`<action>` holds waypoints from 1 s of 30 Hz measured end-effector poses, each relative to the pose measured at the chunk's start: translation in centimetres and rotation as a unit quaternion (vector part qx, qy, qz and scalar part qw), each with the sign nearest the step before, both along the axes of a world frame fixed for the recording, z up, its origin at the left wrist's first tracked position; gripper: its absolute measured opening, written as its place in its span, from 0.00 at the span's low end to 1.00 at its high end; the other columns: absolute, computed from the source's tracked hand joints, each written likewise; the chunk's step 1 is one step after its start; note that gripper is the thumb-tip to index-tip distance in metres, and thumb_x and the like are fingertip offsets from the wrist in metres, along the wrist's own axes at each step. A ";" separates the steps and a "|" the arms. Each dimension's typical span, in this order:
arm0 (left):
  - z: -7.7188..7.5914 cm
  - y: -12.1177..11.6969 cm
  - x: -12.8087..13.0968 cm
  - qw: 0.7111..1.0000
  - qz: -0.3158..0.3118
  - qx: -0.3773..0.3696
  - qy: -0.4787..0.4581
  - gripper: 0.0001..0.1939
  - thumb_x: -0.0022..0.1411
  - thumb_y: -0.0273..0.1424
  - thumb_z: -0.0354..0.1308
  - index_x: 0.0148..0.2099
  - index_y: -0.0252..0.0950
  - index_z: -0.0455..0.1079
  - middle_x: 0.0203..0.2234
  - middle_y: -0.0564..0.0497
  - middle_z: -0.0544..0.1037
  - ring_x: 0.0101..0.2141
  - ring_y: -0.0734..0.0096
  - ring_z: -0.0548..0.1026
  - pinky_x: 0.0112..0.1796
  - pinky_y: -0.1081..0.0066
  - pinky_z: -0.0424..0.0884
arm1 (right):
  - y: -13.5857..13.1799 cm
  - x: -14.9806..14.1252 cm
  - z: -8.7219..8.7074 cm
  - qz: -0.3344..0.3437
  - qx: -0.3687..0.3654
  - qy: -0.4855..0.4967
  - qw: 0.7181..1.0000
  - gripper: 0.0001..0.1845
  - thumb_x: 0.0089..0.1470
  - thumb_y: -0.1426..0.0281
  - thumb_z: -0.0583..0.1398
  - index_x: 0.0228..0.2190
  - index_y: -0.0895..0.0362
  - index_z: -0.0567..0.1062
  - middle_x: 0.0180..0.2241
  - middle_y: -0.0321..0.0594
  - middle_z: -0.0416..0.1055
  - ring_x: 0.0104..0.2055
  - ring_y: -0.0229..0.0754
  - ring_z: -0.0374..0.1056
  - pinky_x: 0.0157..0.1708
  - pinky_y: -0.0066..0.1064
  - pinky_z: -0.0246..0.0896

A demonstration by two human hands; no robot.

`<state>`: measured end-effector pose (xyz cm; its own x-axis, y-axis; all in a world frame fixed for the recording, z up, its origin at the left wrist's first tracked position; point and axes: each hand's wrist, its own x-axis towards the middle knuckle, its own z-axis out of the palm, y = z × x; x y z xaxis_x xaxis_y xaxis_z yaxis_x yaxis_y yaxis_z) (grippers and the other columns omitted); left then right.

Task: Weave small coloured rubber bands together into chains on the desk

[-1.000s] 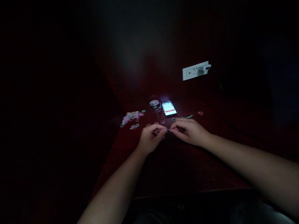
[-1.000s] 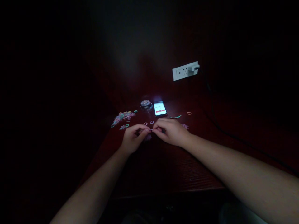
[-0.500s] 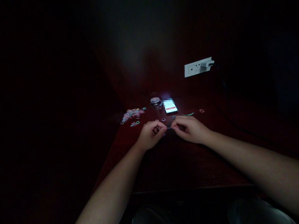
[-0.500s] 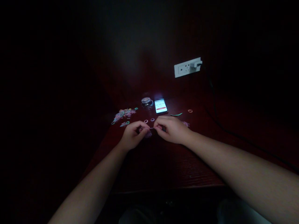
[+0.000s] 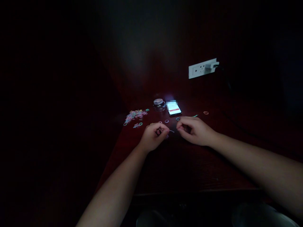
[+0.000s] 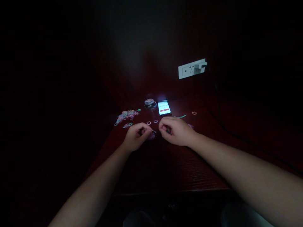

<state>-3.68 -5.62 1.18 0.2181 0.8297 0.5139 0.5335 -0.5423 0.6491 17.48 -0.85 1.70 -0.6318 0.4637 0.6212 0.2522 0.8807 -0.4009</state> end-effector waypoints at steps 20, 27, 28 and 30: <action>0.5 0.0 -0.5 0.999 -0.009 0.000 0.047 0.08 0.62 0.34 0.56 0.36 0.37 0.75 0.28 0.50 0.77 0.27 0.74 0.71 0.30 0.75 0.65 | -0.4 -0.5 0.0 0.032 -0.007 -0.040 0.999 0.05 0.55 0.72 0.57 0.30 0.58 0.72 0.23 0.34 0.66 0.26 0.34 0.59 0.27 0.27 0.52; 1.0 0.0 -1.0 0.992 -0.028 0.024 0.122 0.10 0.64 0.33 0.53 0.37 0.36 0.73 0.29 0.50 0.76 0.30 0.74 0.71 0.34 0.73 0.66 | 0.0 -0.4 -0.3 0.028 -0.008 -0.059 0.998 0.06 0.55 0.72 0.56 0.29 0.58 0.73 0.23 0.34 0.66 0.26 0.34 0.59 0.28 0.27 0.52; 1.1 0.0 -1.4 0.989 -0.027 0.026 0.143 0.09 0.65 0.33 0.53 0.38 0.36 0.73 0.30 0.50 0.77 0.31 0.73 0.72 0.36 0.72 0.67 | 0.1 -0.3 -0.4 0.026 -0.013 -0.065 0.997 0.06 0.55 0.72 0.56 0.29 0.58 0.72 0.23 0.34 0.66 0.26 0.34 0.59 0.28 0.27 0.51; 1.1 0.3 -2.3 0.982 -0.025 0.023 0.184 0.08 0.64 0.32 0.53 0.38 0.37 0.73 0.32 0.50 0.77 0.34 0.71 0.72 0.39 0.70 0.67 | 0.2 -0.2 -0.5 0.019 -0.024 -0.076 0.997 0.06 0.55 0.71 0.56 0.28 0.58 0.72 0.23 0.34 0.66 0.25 0.34 0.59 0.27 0.27 0.51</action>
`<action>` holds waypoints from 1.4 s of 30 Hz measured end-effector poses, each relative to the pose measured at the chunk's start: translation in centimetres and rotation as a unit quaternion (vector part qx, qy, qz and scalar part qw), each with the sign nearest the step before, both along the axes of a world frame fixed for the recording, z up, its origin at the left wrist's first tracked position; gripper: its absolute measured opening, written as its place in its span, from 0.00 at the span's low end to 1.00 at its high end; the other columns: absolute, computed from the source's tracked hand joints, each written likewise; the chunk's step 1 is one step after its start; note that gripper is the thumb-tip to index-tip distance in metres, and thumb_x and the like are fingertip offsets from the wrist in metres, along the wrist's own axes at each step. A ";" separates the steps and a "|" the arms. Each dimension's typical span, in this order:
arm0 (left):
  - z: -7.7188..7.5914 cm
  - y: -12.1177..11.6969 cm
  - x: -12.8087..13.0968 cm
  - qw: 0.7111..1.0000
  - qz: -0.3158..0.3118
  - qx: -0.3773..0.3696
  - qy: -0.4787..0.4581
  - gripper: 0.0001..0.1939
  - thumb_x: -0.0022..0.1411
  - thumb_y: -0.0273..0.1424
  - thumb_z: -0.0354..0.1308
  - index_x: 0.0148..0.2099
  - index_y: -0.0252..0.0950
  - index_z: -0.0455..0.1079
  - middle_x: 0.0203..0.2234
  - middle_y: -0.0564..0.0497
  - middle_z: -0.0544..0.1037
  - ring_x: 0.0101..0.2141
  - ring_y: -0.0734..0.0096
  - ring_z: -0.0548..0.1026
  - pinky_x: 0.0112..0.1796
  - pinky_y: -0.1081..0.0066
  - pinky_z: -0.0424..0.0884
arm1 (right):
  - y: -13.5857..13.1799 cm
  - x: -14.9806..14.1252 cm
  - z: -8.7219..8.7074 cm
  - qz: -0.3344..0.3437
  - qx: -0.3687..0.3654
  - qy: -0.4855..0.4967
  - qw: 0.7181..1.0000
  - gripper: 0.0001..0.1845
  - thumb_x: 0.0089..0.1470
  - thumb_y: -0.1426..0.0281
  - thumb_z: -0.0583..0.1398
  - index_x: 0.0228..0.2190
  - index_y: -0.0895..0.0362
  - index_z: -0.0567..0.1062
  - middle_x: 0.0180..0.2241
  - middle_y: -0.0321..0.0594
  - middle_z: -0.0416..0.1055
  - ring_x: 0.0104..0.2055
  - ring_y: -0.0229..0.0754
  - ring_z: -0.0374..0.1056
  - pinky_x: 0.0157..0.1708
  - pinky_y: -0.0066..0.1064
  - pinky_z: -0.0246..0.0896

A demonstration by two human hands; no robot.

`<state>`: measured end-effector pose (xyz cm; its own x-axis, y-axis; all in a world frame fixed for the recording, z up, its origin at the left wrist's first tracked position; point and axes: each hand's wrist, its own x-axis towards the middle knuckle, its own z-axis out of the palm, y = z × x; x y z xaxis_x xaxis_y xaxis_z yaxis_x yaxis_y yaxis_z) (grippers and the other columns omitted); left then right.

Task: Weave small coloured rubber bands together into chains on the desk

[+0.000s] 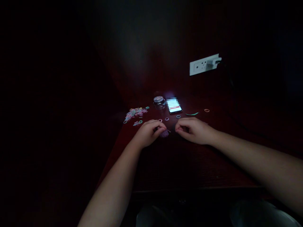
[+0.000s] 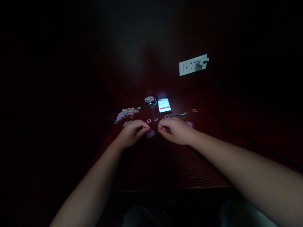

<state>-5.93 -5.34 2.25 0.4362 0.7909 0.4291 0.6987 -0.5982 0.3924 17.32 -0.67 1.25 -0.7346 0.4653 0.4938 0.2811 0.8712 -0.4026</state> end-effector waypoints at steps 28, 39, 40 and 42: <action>-2.2 2.3 -1.9 0.994 0.056 -0.065 0.070 0.09 0.61 0.32 0.56 0.40 0.39 0.77 0.36 0.51 0.78 0.38 0.70 0.75 0.41 0.70 0.69 | 0.3 0.3 -0.5 0.004 -0.047 -0.034 0.998 0.09 0.55 0.67 0.57 0.26 0.57 0.71 0.21 0.33 0.65 0.23 0.33 0.57 0.26 0.28 0.48; -2.2 1.8 -2.7 0.993 0.061 -0.074 0.069 0.11 0.59 0.28 0.55 0.43 0.39 0.74 0.34 0.51 0.77 0.34 0.73 0.73 0.38 0.71 0.69 | 0.2 0.4 -0.4 -0.003 -0.044 -0.050 0.998 0.09 0.55 0.67 0.56 0.25 0.57 0.70 0.21 0.34 0.65 0.24 0.33 0.58 0.26 0.28 0.49; -2.2 1.7 -2.6 0.993 0.060 -0.077 0.064 0.11 0.58 0.28 0.56 0.44 0.38 0.74 0.34 0.51 0.77 0.33 0.73 0.73 0.37 0.72 0.69 | 0.2 0.4 -0.3 -0.003 -0.044 -0.050 0.998 0.10 0.55 0.67 0.56 0.25 0.57 0.70 0.21 0.34 0.65 0.24 0.33 0.58 0.26 0.28 0.49; -2.2 1.6 -2.3 0.994 0.056 -0.081 0.056 0.11 0.57 0.29 0.58 0.44 0.38 0.74 0.34 0.51 0.76 0.33 0.73 0.73 0.35 0.73 0.69 | 0.2 0.4 -0.3 -0.003 -0.042 -0.050 0.998 0.10 0.55 0.67 0.56 0.25 0.57 0.69 0.21 0.34 0.65 0.24 0.33 0.58 0.26 0.28 0.49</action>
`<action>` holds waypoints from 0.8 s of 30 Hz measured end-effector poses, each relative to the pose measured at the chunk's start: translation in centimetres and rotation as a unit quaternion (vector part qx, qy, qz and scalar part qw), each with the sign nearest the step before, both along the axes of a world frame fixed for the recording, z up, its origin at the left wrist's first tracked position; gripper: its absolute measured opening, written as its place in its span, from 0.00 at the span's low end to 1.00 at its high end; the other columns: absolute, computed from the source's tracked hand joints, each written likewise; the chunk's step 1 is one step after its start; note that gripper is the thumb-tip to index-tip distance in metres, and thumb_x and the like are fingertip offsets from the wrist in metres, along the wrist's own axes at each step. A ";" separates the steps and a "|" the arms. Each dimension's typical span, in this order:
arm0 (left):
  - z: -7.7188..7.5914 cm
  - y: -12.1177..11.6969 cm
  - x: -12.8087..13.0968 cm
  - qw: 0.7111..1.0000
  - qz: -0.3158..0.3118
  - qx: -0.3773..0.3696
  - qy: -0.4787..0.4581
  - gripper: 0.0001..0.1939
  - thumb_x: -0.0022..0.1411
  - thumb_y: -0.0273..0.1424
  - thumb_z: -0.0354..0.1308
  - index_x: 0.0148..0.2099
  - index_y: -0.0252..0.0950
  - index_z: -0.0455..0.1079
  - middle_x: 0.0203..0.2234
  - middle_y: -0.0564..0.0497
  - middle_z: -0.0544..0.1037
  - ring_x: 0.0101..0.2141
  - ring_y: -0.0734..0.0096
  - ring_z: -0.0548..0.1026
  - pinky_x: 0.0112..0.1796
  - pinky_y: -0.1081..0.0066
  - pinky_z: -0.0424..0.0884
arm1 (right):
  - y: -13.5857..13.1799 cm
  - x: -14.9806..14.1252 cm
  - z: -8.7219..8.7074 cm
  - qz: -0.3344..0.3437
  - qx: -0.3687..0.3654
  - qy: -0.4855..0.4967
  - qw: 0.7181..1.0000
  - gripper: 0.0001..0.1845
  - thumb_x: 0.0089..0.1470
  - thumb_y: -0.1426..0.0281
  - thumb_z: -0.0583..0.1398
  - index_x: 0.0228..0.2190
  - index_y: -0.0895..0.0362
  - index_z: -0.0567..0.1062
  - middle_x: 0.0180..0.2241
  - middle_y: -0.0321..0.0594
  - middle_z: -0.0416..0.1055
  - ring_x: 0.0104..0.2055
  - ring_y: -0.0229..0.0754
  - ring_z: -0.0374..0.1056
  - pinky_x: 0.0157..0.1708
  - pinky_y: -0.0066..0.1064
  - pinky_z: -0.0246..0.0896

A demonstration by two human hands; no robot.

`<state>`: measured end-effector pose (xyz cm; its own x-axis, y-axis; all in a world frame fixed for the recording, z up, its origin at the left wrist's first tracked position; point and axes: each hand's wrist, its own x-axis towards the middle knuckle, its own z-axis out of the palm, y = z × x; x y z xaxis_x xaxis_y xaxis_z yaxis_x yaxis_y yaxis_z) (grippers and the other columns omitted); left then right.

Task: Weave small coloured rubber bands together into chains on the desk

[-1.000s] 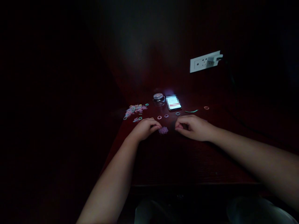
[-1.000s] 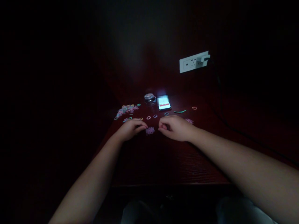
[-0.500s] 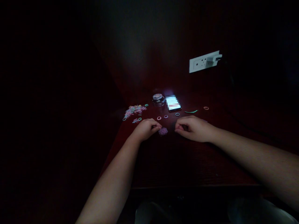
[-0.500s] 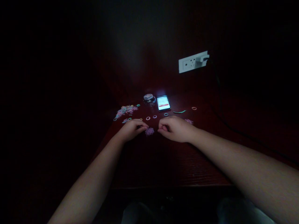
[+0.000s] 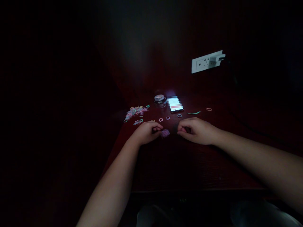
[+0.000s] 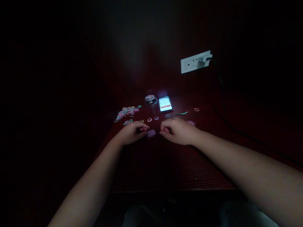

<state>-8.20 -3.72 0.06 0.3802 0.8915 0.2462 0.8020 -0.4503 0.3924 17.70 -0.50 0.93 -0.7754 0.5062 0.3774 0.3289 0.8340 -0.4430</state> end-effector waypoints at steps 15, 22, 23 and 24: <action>0.2 0.1 0.3 0.999 0.020 -0.017 -0.036 0.07 0.58 0.28 0.57 0.38 0.37 0.75 0.30 0.53 0.77 0.29 0.77 0.72 0.32 0.76 0.66 | 0.0 0.1 0.1 0.001 -0.015 -0.002 1.000 0.10 0.55 0.66 0.56 0.25 0.57 0.70 0.21 0.34 0.65 0.23 0.33 0.57 0.25 0.29 0.49; 0.1 0.2 0.4 0.999 0.022 -0.019 -0.035 0.08 0.59 0.30 0.56 0.39 0.37 0.76 0.31 0.52 0.77 0.30 0.76 0.72 0.32 0.75 0.67 | 0.0 0.0 0.1 0.002 -0.007 -0.007 1.000 0.10 0.55 0.66 0.56 0.25 0.57 0.70 0.21 0.34 0.65 0.23 0.33 0.57 0.25 0.29 0.49; 0.0 0.2 0.4 0.999 0.023 -0.019 -0.038 0.09 0.59 0.30 0.56 0.40 0.37 0.75 0.31 0.52 0.77 0.30 0.76 0.72 0.33 0.75 0.67 | 0.0 0.0 0.0 0.002 -0.007 -0.005 1.000 0.10 0.55 0.66 0.56 0.25 0.57 0.70 0.21 0.34 0.65 0.23 0.33 0.57 0.25 0.29 0.49; 0.0 0.3 0.4 0.999 0.024 -0.020 -0.041 0.09 0.59 0.29 0.56 0.40 0.37 0.75 0.31 0.52 0.77 0.30 0.76 0.72 0.33 0.75 0.67 | 0.0 0.0 0.0 0.003 -0.007 -0.003 1.000 0.10 0.55 0.66 0.56 0.25 0.57 0.70 0.21 0.34 0.65 0.23 0.33 0.57 0.25 0.29 0.49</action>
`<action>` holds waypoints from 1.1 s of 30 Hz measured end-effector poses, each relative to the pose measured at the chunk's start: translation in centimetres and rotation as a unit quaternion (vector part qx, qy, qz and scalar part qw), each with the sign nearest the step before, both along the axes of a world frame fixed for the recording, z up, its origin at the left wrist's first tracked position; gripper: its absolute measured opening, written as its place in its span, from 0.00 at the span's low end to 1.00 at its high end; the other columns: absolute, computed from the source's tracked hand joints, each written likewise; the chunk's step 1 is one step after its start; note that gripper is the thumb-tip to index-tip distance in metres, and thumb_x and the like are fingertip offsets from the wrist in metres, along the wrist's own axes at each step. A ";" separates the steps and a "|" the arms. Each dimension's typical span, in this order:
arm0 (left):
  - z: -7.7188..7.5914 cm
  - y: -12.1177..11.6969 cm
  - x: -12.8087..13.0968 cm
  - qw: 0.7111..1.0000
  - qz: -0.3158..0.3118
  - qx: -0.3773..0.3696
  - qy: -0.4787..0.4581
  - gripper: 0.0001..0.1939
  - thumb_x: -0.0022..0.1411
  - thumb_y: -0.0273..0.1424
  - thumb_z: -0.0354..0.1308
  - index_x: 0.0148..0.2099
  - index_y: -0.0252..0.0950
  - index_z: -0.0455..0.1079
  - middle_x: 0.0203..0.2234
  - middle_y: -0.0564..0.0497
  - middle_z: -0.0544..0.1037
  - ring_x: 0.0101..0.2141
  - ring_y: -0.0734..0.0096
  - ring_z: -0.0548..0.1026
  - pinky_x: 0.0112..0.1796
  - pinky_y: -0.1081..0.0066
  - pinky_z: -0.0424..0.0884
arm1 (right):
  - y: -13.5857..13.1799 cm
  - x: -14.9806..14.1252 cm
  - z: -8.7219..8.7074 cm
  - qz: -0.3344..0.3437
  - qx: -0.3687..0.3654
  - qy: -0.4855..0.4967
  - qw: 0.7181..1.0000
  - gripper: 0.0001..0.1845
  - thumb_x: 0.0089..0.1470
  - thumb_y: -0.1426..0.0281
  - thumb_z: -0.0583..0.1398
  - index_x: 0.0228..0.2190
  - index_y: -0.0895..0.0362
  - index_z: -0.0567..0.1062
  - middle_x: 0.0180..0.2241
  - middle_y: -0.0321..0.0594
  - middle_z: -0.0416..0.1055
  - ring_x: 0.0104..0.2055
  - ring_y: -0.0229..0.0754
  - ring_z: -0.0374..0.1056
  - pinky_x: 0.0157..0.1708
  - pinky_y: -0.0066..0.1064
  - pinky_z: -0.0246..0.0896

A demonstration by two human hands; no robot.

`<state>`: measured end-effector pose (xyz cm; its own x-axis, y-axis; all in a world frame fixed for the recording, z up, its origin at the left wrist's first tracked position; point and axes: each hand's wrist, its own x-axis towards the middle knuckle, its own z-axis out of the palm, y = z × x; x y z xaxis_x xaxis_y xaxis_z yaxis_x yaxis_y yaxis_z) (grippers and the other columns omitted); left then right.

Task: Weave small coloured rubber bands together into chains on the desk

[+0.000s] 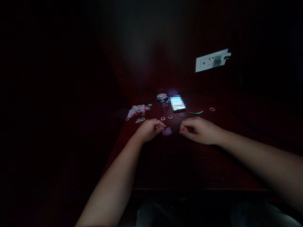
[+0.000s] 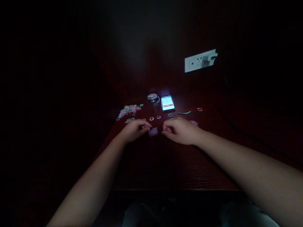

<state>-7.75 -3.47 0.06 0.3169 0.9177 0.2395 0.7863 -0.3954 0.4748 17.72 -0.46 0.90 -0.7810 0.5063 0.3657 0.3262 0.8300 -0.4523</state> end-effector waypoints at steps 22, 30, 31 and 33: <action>0.3 -0.2 0.3 0.990 0.138 -0.031 0.019 0.05 0.54 0.32 0.59 0.30 0.36 0.72 0.22 0.53 0.77 0.21 0.76 0.71 0.23 0.75 0.61 | 0.5 -1.6 -1.7 -0.010 0.118 -0.046 0.992 0.18 0.54 0.72 0.55 0.47 0.56 0.73 0.51 0.46 0.68 0.55 0.51 0.60 0.57 0.46 0.53; 1.0 -0.5 0.7 0.987 0.143 -0.033 0.061 0.08 0.55 0.35 0.58 0.29 0.38 0.75 0.22 0.53 0.78 0.22 0.74 0.71 0.24 0.73 0.62 | 0.9 -2.1 -2.5 -0.008 0.112 -0.085 0.990 0.21 0.55 0.74 0.53 0.51 0.56 0.71 0.55 0.44 0.66 0.60 0.52 0.56 0.61 0.51 0.46; 1.1 -0.5 0.7 0.988 0.136 -0.031 0.064 0.07 0.55 0.34 0.58 0.29 0.38 0.76 0.22 0.53 0.78 0.22 0.73 0.71 0.24 0.73 0.62 | 0.8 -2.1 -2.5 -0.005 0.109 -0.088 0.990 0.21 0.56 0.75 0.52 0.51 0.56 0.71 0.55 0.44 0.67 0.60 0.51 0.57 0.61 0.51 0.46; 1.0 -0.5 0.6 0.990 0.123 -0.028 0.065 0.07 0.55 0.32 0.57 0.30 0.39 0.76 0.23 0.54 0.78 0.23 0.73 0.72 0.25 0.74 0.63 | 0.8 -2.2 -2.4 -0.001 0.100 -0.088 0.991 0.21 0.56 0.75 0.52 0.51 0.56 0.71 0.54 0.44 0.68 0.58 0.50 0.59 0.61 0.50 0.46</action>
